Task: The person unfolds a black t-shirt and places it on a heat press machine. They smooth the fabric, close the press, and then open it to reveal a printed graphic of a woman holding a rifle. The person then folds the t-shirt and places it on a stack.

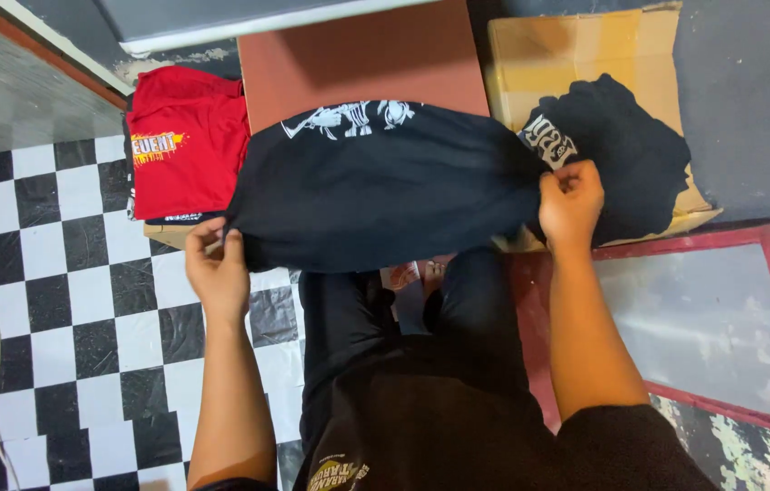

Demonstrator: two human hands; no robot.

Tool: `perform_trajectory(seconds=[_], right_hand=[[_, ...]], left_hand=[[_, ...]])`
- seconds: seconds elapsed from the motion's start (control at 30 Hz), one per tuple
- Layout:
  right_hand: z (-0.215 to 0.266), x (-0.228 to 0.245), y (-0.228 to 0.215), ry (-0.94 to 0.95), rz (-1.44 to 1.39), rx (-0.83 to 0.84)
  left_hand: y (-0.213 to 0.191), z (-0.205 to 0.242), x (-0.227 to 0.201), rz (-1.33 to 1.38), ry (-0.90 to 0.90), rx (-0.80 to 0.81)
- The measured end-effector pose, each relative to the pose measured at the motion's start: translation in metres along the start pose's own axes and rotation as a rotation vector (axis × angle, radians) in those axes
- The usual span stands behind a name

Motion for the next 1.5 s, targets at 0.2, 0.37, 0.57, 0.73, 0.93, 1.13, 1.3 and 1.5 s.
perform_trajectory(seconds=[0.2, 0.37, 0.57, 0.73, 0.93, 1.13, 1.3, 1.5], right_hand=[[0.003, 0.026, 0.003, -0.162, 0.026, 0.0], [0.03, 0.05, 0.03, -0.083, -0.009, 0.193], [0.091, 0.097, 0.105, 0.245, -0.27, 0.63], [0.12, 0.103, 0.153, 0.749, -0.444, 0.967], [0.12, 0.106, 0.152, 0.574, -0.526, 1.031], [0.123, 0.114, 0.118, 0.605, -0.697, 0.983], [0.142, 0.101, 0.1, 0.292, -0.508, 1.163], [0.16, 0.13, 0.073, -0.091, -0.066, 1.336]], left_hand=[[0.01, 0.002, 0.002, -0.011, -0.095, 0.158], [0.043, 0.015, -0.069, 0.194, -0.07, 0.215], [0.117, 0.078, -0.121, -0.04, 0.197, 0.59], [0.138, 0.128, -0.131, -0.15, 0.368, 0.9], [0.118, 0.114, -0.071, -0.157, 0.119, 0.915], [0.089, 0.051, -0.062, -0.657, 0.613, 0.284], [0.074, 0.011, -0.01, -0.756, 0.454, 0.165], [0.08, 0.025, -0.095, -0.171, 0.194, 0.391]])
Point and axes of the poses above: each hand's wrist, its own z-axis away from the middle knuckle, its own y-axis out of the palm, x = y × z, the point moved 6 cm from there along -z, towards the middle knuckle, and after that the axes turned 5 degrees about -x, right-handed, at the moved point
